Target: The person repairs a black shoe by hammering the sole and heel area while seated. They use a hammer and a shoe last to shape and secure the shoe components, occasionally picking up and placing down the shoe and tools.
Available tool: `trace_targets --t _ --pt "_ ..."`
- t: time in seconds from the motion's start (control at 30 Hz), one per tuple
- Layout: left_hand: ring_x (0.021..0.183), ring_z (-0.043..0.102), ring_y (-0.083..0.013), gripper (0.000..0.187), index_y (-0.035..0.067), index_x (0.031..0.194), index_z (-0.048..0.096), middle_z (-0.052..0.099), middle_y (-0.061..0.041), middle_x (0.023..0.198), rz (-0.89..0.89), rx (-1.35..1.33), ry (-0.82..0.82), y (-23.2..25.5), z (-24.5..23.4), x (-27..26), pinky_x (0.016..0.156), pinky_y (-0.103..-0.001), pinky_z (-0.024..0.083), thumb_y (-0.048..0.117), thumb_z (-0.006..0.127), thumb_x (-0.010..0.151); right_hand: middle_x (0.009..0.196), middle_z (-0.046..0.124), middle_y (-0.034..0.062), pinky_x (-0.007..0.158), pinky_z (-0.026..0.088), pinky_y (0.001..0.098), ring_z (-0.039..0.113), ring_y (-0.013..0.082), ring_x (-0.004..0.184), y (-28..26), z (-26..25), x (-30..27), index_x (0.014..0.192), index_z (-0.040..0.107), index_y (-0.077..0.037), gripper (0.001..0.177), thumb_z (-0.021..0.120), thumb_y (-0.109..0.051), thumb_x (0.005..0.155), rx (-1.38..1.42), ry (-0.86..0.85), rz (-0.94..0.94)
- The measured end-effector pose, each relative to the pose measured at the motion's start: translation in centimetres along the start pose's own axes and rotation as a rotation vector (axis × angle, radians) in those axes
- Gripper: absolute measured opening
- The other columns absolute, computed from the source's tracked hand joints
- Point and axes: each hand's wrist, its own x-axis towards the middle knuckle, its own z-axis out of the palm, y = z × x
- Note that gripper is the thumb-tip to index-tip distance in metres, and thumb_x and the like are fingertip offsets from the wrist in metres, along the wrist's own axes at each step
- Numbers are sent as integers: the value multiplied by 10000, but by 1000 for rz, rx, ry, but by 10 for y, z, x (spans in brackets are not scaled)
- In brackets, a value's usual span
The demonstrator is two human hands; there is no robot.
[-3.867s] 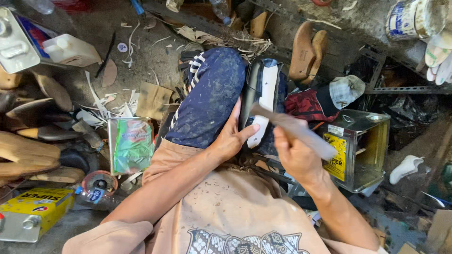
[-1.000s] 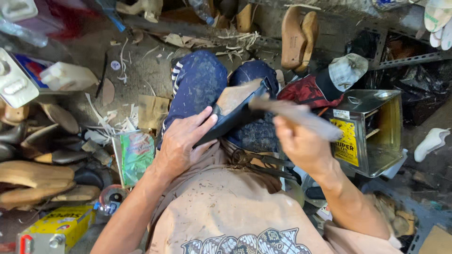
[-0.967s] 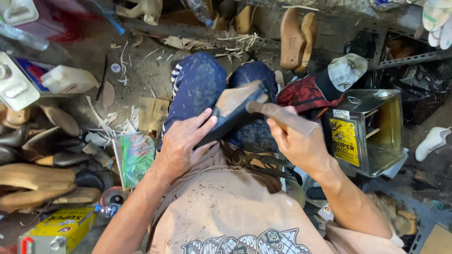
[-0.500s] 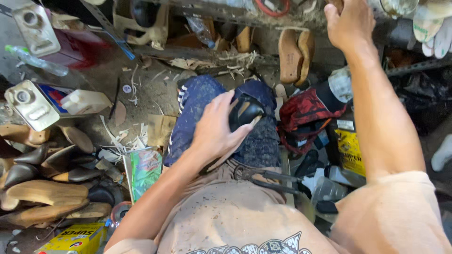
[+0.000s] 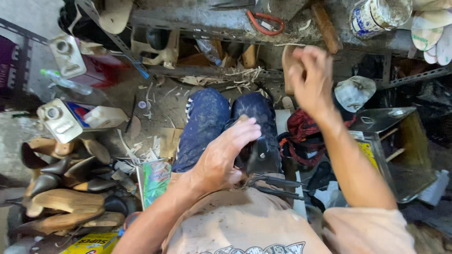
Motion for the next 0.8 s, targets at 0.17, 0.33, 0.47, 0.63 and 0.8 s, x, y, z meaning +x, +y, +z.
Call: trace_targets --t 0.17,0.33,0.47,0.63,0.8 --pt "1439 486 -457 559 -21 1478 362 417 -294 1516 -24 192 227 3 15 -39 1259 -572 411 219 623 1045 1310 581 201 1017 431 515 548 356 1222 -49 -19 -81 1294 665 -38 354 569 -232 1014 241 -298 3" --pt "1421 339 -615 1132 -45 1584 75 333 -416 1518 41 55 386 -6 24 -51 1100 -661 435 221 870 824 1199 667 135 980 488 484 646 373 1150 -56 -25 -139 1281 713 -146 315 662 -190 973 354 -324 -1" --pt "1462 218 -629 1233 66 1627 -7 456 -361 1492 126 -74 379 -18 39 -53 1071 -652 459 96 872 764 1138 732 110 955 521 456 698 342 1093 -71 -43 -171 1244 737 -164 304 651 -162 952 397 -421 91" --pt "1483 298 -588 1162 151 1622 -119 371 -382 1527 107 -67 309 -19 47 -59 1162 -641 400 185 794 902 953 688 54 826 503 402 668 286 918 -79 -52 -211 1057 701 -142 140 610 -180 957 267 -474 15" --pt "1449 491 -522 1222 197 1621 -208 -2 -431 1611 98 -77 253 -18 42 -66 1233 -632 429 138 811 950 837 606 53 749 459 402 587 265 795 -80 -46 -245 892 597 -100 77 630 -170 897 156 -492 25"
